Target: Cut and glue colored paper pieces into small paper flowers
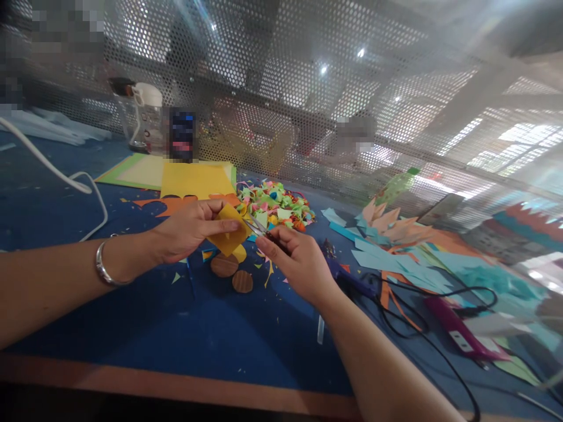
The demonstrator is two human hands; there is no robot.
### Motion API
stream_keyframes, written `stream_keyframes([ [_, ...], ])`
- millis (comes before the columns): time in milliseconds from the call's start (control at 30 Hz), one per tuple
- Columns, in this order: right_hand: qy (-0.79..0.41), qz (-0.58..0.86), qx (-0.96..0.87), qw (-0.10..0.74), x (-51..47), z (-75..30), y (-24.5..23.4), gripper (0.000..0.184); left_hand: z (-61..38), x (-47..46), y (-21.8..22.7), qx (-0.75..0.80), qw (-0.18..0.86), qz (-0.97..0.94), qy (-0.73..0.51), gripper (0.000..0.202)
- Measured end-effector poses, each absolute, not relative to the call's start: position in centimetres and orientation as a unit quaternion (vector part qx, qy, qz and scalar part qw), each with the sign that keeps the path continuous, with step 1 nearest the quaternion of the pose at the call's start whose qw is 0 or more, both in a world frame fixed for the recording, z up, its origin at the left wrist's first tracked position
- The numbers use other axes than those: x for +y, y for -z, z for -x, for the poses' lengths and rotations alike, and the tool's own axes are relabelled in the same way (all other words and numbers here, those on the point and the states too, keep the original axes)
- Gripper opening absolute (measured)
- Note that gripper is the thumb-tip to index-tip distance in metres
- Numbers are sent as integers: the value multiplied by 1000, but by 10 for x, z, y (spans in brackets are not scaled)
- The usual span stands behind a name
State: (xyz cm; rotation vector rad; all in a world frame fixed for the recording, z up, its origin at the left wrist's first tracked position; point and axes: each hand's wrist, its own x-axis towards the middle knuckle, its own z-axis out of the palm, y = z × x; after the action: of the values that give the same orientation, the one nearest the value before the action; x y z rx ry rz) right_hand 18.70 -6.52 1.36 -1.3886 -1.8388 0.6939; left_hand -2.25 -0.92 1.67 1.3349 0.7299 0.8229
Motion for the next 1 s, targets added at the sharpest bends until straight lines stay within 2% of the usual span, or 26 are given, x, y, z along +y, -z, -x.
stream_keyframes([
  [267,-270,527,-725,351,-68,-185,-16,39,21,-9,-13,276,691,-539,-394,14],
  [500,-296,518,-693,404,-63,-187,-9,38,20,-9,-13,286,705,-502,-411,7],
  [800,-292,506,-678,446,-66,-185,-8,30,14,-25,-14,293,748,-482,-350,10],
  [1000,-255,497,-700,445,-66,-181,-12,22,17,-28,-14,312,711,-561,-286,18],
])
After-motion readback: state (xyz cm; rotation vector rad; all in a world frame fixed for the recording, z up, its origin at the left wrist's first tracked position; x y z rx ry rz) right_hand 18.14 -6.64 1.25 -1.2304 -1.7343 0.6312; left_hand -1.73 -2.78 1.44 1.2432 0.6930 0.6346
